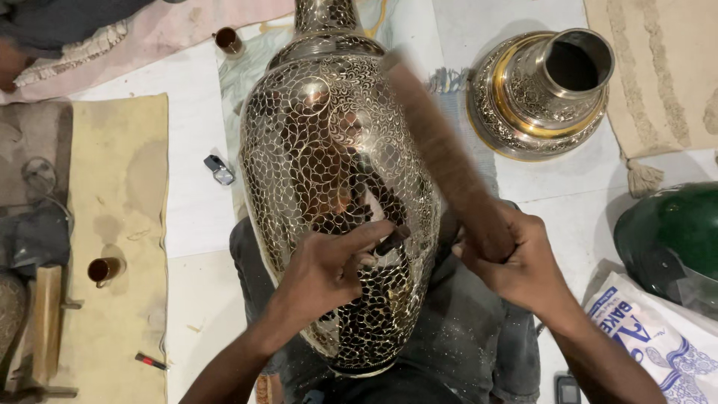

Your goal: The person sits on the floor with a large engraved brass vase held between their legs and decorates its surface by hand. They hold a small punch against the metal with one hand and repeatedly strike it with a wooden mallet held in the other hand, working on the patterned design.

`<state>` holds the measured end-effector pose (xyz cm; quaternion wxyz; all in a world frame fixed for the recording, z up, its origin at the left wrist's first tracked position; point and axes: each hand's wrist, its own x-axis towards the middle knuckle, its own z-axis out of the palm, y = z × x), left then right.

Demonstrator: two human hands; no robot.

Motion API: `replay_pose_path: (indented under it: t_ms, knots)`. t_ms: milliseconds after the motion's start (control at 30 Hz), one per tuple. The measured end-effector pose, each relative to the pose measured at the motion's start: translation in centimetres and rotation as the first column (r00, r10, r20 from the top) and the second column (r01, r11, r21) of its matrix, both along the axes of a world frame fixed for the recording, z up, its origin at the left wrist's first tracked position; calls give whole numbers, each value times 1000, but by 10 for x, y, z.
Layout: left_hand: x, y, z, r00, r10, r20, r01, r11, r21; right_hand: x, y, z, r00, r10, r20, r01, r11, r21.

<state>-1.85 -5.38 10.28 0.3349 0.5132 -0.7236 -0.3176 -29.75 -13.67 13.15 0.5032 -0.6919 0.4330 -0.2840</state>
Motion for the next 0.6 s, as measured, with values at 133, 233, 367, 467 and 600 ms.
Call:
replay_pose_path:
  t_ms: [133, 233, 367, 467, 600]
  knots:
    - [-1, 1, 0, 999, 30, -14, -30, 999, -12, 3, -2, 1, 894, 80, -441, -96, 995, -13]
    - [0, 2, 3, 999, 18, -48, -20, 998, -53, 4, -2, -1, 973, -60, -222, 59, 998, -10]
    - [-2, 1, 8, 997, 73, 10, -73, 995, 70, 2, 0, -3, 985, 5, -171, -23, 995, -99]
    - [-1, 0, 10, 999, -8, -31, 7, 999, -36, 3, 2, 0, 987, -3, -162, -2, 999, -33]
    - [-1, 0, 8, 1000, 6, -19, -6, 1000, 29, 8, 0, 8, 949, 34, -314, -49, 998, -40]
